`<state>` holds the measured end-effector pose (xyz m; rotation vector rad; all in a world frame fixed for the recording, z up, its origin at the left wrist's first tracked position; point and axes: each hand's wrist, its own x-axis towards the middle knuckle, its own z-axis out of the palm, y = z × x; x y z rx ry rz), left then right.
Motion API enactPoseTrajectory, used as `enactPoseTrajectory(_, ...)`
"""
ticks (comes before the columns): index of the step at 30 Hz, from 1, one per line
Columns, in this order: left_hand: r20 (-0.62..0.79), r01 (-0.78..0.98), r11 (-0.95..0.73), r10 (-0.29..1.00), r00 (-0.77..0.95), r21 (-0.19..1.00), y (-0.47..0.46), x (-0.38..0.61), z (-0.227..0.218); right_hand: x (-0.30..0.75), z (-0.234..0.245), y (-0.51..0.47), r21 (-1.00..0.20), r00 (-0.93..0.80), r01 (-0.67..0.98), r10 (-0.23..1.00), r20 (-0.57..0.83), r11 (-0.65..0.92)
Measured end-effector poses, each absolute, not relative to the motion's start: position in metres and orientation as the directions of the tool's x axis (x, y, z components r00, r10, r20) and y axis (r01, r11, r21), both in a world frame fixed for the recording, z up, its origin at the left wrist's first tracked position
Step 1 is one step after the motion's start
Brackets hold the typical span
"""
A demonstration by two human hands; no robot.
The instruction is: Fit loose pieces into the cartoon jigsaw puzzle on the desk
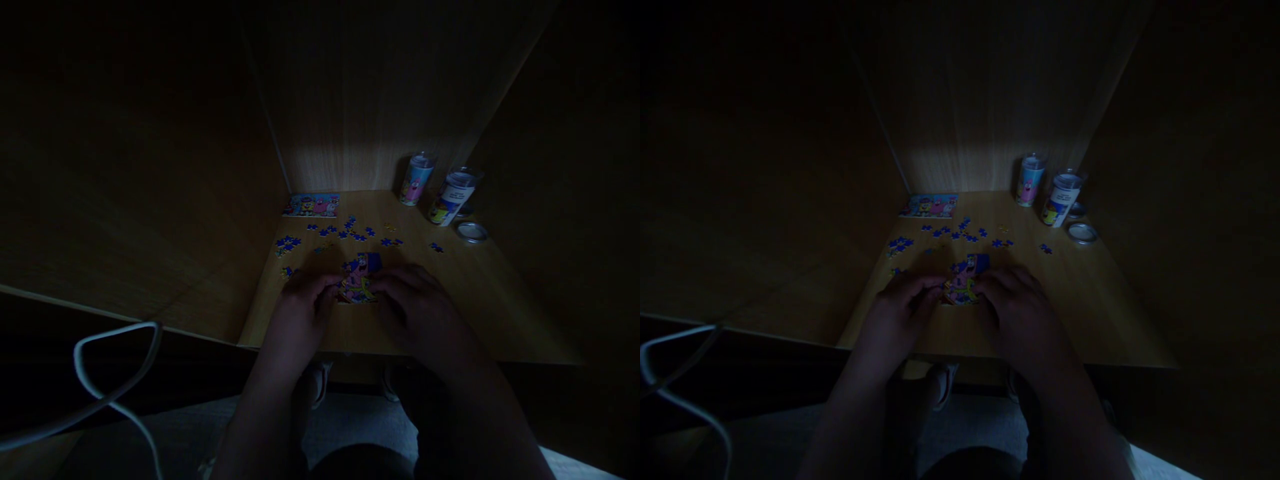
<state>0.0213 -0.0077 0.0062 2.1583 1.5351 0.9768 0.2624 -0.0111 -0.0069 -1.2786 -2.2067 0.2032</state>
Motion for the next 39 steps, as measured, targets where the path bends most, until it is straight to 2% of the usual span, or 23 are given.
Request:
enactPoseTrajectory(11, 0.33, 0.698, -0.34, 0.931, 0.156, 0.63, -0.008, 0.019, 0.0062, 0.2616, -0.0076, -0.0109, -0.394, -0.374, 0.749, 0.831, 0.411, 0.532)
enactPoseTrajectory(20, 0.313, 0.602, -0.294, 0.947, 0.076, 0.742, -0.0076, 0.0187, 0.0053, 0.262, -0.0086, -0.0111, -0.405, -0.368, 0.746, 0.834, 0.41, 0.528)
enactPoseTrajectory(31, 0.312, 0.692, -0.309, 0.942, 0.126, 0.653, -0.0082, 0.0207, 0.0072, 0.2618, -0.0082, -0.0114, -0.403, -0.373, 0.748, 0.836, 0.403, 0.528)
enactPoseTrajectory(39, 0.328, 0.69, -0.346, 0.93, 0.164, 0.636, -0.0076, 0.0202, 0.0053, 0.2618, -0.0081, -0.0106, -0.401, -0.374, 0.75, 0.837, 0.399, 0.526)
